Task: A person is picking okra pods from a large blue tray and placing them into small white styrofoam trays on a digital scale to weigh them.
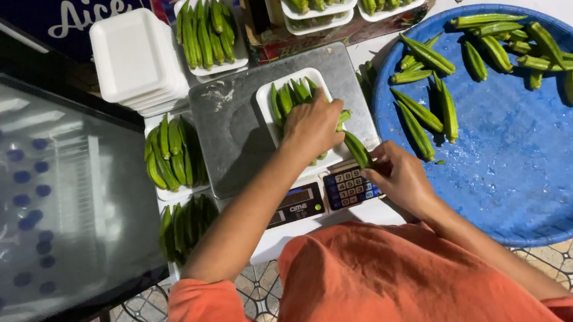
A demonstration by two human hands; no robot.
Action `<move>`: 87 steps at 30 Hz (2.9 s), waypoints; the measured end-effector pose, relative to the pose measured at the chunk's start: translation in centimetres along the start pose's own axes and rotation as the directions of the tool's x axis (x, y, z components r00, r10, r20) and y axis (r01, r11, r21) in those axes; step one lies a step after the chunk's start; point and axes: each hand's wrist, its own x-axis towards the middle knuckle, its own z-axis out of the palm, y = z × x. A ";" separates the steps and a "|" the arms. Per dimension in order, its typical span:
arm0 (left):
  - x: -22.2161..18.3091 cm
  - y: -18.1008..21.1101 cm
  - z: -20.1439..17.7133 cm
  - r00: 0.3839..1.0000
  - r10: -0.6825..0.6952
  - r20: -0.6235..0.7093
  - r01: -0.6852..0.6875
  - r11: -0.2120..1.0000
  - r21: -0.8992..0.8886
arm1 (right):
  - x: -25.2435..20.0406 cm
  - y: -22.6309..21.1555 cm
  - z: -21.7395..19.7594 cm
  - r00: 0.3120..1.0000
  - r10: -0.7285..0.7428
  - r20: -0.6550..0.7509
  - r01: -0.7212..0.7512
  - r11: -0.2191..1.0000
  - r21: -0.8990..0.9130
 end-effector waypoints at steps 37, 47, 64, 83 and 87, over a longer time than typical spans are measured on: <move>-2.7 -0.7 -3.0 0.998 0.060 -0.003 -0.060 0.996 -0.064 | 6.3 0.2 4.9 0.945 -0.317 -0.084 0.317 0.948 -0.015; -3.7 -1.7 -6.0 0.995 -0.067 -0.079 0.044 0.963 -0.264 | 6.3 -0.2 3.9 0.927 -0.338 -0.164 0.362 0.922 0.141; -8.2 -9.7 0.3 0.716 -0.653 -0.246 0.319 0.620 -0.717 | 6.9 -0.2 2.8 0.965 -0.203 -0.163 0.242 0.932 0.269; -9.9 -8.5 3.7 0.721 -0.693 -0.016 0.484 0.520 -0.704 | 6.2 -2.8 1.3 0.970 0.008 0.242 -0.088 0.941 0.325; -9.2 -9.4 5.0 0.752 -0.656 -0.064 0.402 0.534 -0.744 | 6.9 -1.0 2.1 0.971 0.025 0.239 -0.129 0.892 0.433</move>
